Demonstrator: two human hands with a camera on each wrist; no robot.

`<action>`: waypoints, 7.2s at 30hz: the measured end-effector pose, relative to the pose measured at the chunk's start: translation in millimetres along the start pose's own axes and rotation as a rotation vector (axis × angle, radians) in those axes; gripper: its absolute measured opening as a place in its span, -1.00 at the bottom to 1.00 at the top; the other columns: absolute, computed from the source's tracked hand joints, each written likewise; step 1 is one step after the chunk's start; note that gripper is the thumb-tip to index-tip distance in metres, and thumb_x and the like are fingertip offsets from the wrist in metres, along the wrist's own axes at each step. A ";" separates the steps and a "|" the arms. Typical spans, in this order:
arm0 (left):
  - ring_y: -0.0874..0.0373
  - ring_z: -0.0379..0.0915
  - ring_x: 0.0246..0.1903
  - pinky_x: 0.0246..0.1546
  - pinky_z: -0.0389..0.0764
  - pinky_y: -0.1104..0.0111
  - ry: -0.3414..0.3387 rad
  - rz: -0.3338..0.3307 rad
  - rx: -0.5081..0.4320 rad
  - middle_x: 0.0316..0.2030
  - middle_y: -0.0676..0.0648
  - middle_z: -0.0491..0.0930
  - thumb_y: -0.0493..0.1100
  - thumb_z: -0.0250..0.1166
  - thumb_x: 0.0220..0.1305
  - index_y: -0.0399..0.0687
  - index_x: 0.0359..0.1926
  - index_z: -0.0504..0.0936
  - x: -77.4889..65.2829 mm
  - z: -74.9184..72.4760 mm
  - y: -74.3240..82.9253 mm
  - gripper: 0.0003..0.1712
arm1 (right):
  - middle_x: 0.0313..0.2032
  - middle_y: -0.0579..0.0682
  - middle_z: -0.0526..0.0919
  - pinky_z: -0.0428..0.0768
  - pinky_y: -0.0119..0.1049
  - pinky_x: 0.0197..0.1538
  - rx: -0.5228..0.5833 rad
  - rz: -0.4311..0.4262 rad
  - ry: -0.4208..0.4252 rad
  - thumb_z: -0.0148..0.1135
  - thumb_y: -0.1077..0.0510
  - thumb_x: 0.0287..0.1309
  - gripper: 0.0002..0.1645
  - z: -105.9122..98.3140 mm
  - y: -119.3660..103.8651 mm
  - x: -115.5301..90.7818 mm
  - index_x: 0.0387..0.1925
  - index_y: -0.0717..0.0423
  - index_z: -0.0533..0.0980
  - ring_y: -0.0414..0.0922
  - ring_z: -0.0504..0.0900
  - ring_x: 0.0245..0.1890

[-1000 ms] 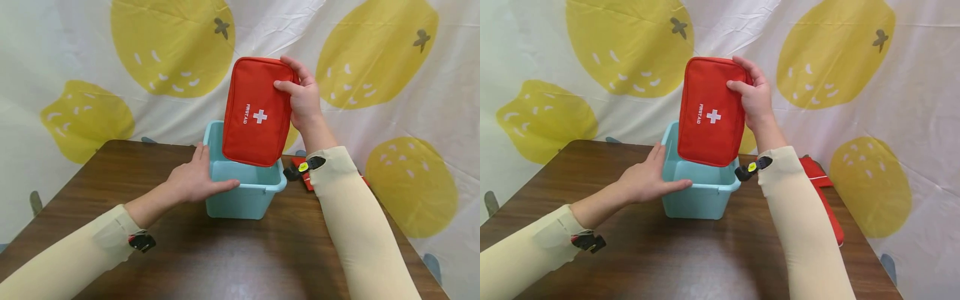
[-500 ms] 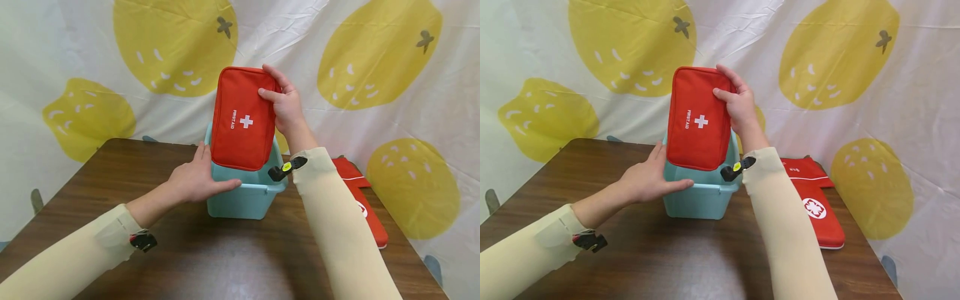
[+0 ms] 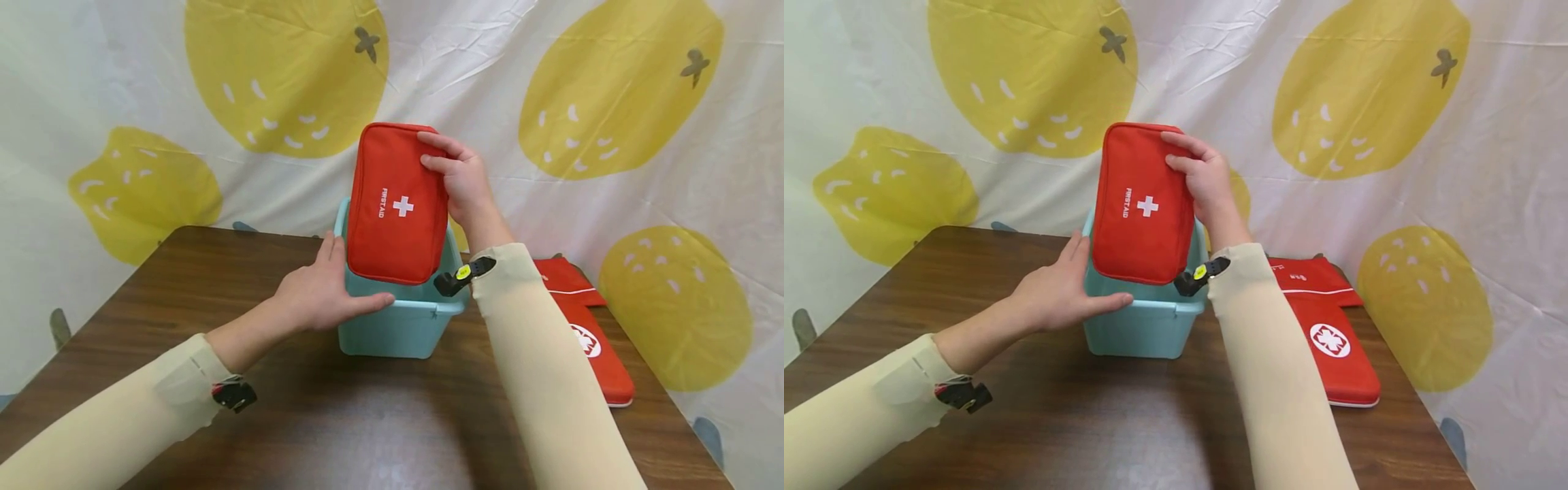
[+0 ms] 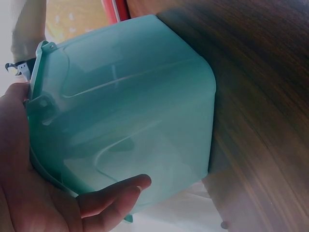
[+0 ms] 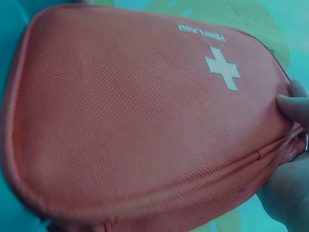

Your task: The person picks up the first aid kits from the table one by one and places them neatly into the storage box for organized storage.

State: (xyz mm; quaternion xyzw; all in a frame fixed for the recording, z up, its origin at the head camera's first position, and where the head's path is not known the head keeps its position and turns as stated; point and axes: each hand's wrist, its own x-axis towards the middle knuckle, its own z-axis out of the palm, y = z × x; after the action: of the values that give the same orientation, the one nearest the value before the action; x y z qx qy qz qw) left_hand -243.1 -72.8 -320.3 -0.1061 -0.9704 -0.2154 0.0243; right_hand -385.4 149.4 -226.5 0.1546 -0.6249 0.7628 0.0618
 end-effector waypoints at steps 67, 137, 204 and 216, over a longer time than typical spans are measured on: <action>0.00 0.60 -0.12 -0.37 0.65 0.23 0.018 -0.007 0.021 0.57 -0.10 -0.04 0.83 0.06 -0.15 -0.05 0.60 -0.15 -3.1 -0.6 -6.1 0.54 | 0.11 0.03 0.62 0.54 -0.01 0.22 -0.858 0.215 -0.299 0.22 0.05 0.35 -0.59 2.5 46.7 -3.8 0.19 -0.05 0.60 0.01 0.53 0.11; 0.02 0.61 -0.25 -0.46 0.58 0.27 0.015 0.020 0.043 0.45 -0.07 0.07 0.77 0.08 -0.07 -0.11 0.54 -0.04 -2.1 -3.6 -12.8 0.43 | 0.37 0.40 0.26 0.45 0.07 0.14 -1.241 0.390 -0.505 0.42 -0.03 0.15 0.06 -299.3 17.4 -190.1 0.55 0.13 0.11 0.32 0.29 0.29; 0.04 0.59 -0.20 -0.47 0.58 0.29 0.016 0.024 0.032 0.51 -0.05 0.00 0.75 0.07 -0.03 -0.13 0.55 -0.05 -3.5 -1.1 -13.1 0.42 | 0.09 0.20 0.55 0.73 -0.08 -0.11 -1.054 0.667 -0.353 0.19 -0.41 0.28 0.01 -197.3 73.7 -129.8 0.46 0.18 0.20 0.03 0.61 -0.02; 0.04 0.59 -0.21 -0.48 0.56 0.29 0.025 0.021 0.048 0.52 -0.05 -0.01 0.76 0.06 -0.03 -0.12 0.55 -0.04 -3.0 -1.4 -12.0 0.42 | 0.04 0.15 0.59 0.70 -0.18 -0.07 -0.994 0.689 -0.305 0.24 -0.41 0.24 0.04 -201.7 78.8 -129.1 0.43 0.22 0.22 -0.04 0.64 -0.06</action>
State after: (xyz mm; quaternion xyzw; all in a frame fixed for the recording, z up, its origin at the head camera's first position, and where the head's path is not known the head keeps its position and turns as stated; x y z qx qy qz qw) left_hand -242.7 -84.6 -324.2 -0.1132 -0.9737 -0.1932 0.0414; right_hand -318.2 341.7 -375.1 0.0041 -0.9210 0.3262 -0.2130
